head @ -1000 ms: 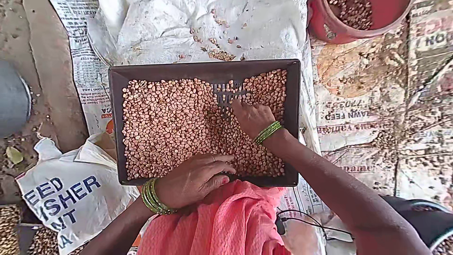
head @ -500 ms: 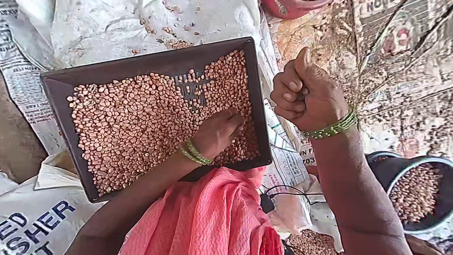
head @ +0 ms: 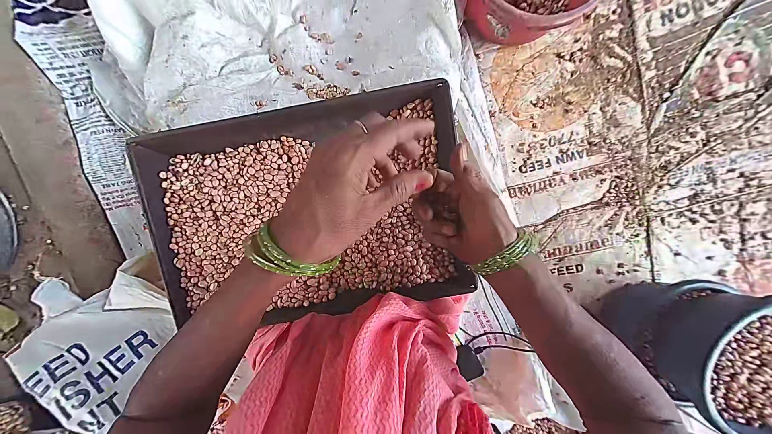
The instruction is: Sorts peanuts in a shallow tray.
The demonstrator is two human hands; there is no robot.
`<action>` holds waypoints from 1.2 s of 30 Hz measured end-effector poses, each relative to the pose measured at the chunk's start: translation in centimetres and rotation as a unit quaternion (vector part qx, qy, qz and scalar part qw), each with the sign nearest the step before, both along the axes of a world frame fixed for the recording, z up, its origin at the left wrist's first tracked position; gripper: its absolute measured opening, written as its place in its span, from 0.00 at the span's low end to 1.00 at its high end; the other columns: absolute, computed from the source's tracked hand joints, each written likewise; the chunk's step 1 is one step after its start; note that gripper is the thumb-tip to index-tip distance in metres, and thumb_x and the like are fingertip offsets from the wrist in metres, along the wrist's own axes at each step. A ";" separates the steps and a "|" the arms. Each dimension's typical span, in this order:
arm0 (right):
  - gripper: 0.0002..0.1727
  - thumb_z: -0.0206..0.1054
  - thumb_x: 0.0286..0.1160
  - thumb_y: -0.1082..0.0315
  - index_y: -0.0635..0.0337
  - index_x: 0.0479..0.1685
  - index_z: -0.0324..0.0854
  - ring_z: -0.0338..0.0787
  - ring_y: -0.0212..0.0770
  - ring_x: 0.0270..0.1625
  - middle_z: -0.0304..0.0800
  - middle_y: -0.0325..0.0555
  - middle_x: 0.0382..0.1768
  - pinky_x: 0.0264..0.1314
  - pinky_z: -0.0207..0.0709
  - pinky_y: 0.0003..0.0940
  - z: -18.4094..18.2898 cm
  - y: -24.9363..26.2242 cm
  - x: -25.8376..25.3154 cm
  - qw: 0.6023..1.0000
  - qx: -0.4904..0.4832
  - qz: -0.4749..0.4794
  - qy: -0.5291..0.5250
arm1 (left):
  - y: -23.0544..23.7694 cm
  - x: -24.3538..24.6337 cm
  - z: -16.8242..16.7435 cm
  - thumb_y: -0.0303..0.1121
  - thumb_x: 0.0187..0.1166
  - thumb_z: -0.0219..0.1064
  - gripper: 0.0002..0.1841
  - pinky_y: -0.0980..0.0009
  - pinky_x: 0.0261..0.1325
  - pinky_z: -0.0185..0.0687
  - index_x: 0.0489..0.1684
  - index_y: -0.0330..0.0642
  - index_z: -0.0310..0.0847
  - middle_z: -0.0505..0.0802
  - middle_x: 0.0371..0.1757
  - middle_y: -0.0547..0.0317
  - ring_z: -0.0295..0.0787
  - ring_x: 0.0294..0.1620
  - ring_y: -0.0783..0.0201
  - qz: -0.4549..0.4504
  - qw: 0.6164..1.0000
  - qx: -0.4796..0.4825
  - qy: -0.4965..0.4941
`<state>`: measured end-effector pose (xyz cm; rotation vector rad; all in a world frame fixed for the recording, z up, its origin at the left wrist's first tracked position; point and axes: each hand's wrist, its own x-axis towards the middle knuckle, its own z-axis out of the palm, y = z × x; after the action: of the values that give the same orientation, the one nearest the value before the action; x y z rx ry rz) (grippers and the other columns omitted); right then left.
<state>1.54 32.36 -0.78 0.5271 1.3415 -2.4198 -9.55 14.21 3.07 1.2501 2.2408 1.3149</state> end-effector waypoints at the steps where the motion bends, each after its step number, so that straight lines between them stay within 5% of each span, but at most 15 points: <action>1: 0.39 0.21 0.91 0.36 0.45 0.33 0.77 0.64 0.20 0.12 0.78 0.28 0.19 0.11 0.58 0.14 0.0 0.0 0.0 1.000 -0.017 0.004 0.023 | -0.5 -0.2 0.1 0.41 0.85 0.66 0.23 0.77 0.49 0.86 0.73 0.37 0.81 0.93 0.59 0.55 0.90 0.47 0.72 0.009 1.000 0.005 0.006; 5: 0.34 0.32 0.96 0.43 0.43 0.16 0.68 0.65 0.21 0.12 0.71 0.27 0.14 0.12 0.59 0.15 0.9 1.7 -0.2 0.994 -0.014 -0.064 0.086 | -2.4 -0.9 -2.1 0.38 0.88 0.61 0.17 0.65 0.55 0.88 0.67 0.41 0.85 0.93 0.59 0.52 0.92 0.51 0.64 0.051 0.993 -0.107 -0.002; 9: 0.33 0.36 0.96 0.44 0.42 0.15 0.69 0.63 0.21 0.11 0.69 0.25 0.13 0.12 0.57 0.15 0.9 2.8 0.6 0.991 0.009 -0.083 0.109 | 0.5 1.5 -6.1 0.38 0.88 0.63 0.22 0.45 0.61 0.85 0.79 0.42 0.76 0.85 0.69 0.39 0.90 0.58 0.44 -0.007 0.966 -0.254 -0.050; 15: 0.31 0.44 0.95 0.48 0.41 0.12 0.68 0.63 0.20 0.11 0.69 0.25 0.12 0.12 0.57 0.14 -0.1 2.8 1.1 0.991 0.059 -0.059 0.102 | 0.0 8.6 -6.9 0.40 0.88 0.58 0.21 0.47 0.61 0.85 0.74 0.42 0.81 0.87 0.67 0.36 0.88 0.64 0.40 -0.130 0.960 -0.235 -0.076; 20: 0.24 0.51 0.93 0.55 0.39 0.17 0.71 0.60 0.17 0.11 0.67 0.20 0.11 0.12 0.54 0.14 -0.8 2.0 0.4 0.973 0.185 -0.044 0.133 | -5.3 9.1 -5.2 0.44 0.89 0.56 0.20 0.56 0.67 0.83 0.71 0.49 0.84 0.87 0.72 0.49 0.85 0.70 0.49 -0.099 0.976 -0.182 -0.070; 23: 0.20 0.53 0.92 0.57 0.42 0.24 0.75 0.61 0.15 0.11 0.69 0.18 0.13 0.13 0.56 0.12 -1.3 1.8 0.2 0.946 0.296 -0.012 0.131 | -8.4 8.7 -4.3 0.46 0.89 0.55 0.20 0.55 0.62 0.86 0.66 0.49 0.88 0.91 0.63 0.52 0.89 0.64 0.51 -0.077 0.972 -0.218 -0.050; 27: 0.15 0.55 0.90 0.59 0.53 0.41 0.86 0.75 0.20 0.23 0.82 0.28 0.26 0.27 0.70 0.20 -1.4 1.5 0.0 0.840 0.512 0.107 0.144 | -11.2 9.2 -4.4 0.42 0.88 0.55 0.18 0.51 0.47 0.90 0.55 0.44 0.90 0.95 0.48 0.48 0.94 0.48 0.46 -0.117 0.960 -0.250 0.044; 30: 0.15 0.57 0.90 0.64 0.57 0.58 0.88 0.93 0.58 0.34 0.93 0.56 0.35 0.36 0.82 0.60 -1.2 -0.4 -0.2 0.701 0.659 0.230 0.142 | -11.6 9.7 -4.5 0.40 0.86 0.57 0.16 0.55 0.45 0.91 0.51 0.44 0.91 0.94 0.45 0.50 0.94 0.45 0.48 -0.141 0.958 -0.243 0.066; 33: 0.11 0.58 0.88 0.68 0.62 0.55 0.85 0.92 0.67 0.30 0.91 0.61 0.32 0.26 0.80 0.59 -2.6 -2.2 -0.8 0.573 0.748 0.306 0.134 | -11.4 9.8 -4.4 0.40 0.87 0.57 0.16 0.57 0.46 0.90 0.54 0.45 0.90 0.94 0.47 0.51 0.94 0.47 0.49 -0.139 0.960 -0.235 0.058; 36: 0.08 0.58 0.86 0.74 0.67 0.51 0.81 0.91 0.67 0.30 0.88 0.62 0.31 0.24 0.78 0.57 -3.2 -3.0 -1.0 0.531 0.766 0.334 0.137 | -11.7 10.1 -4.3 0.39 0.86 0.57 0.15 0.56 0.47 0.90 0.53 0.44 0.90 0.94 0.47 0.50 0.93 0.48 0.48 -0.130 0.965 -0.224 0.045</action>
<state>0.55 29.38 -3.99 -0.1464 2.8049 -0.1753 0.51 2.49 -1.26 1.3836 2.1707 0.6215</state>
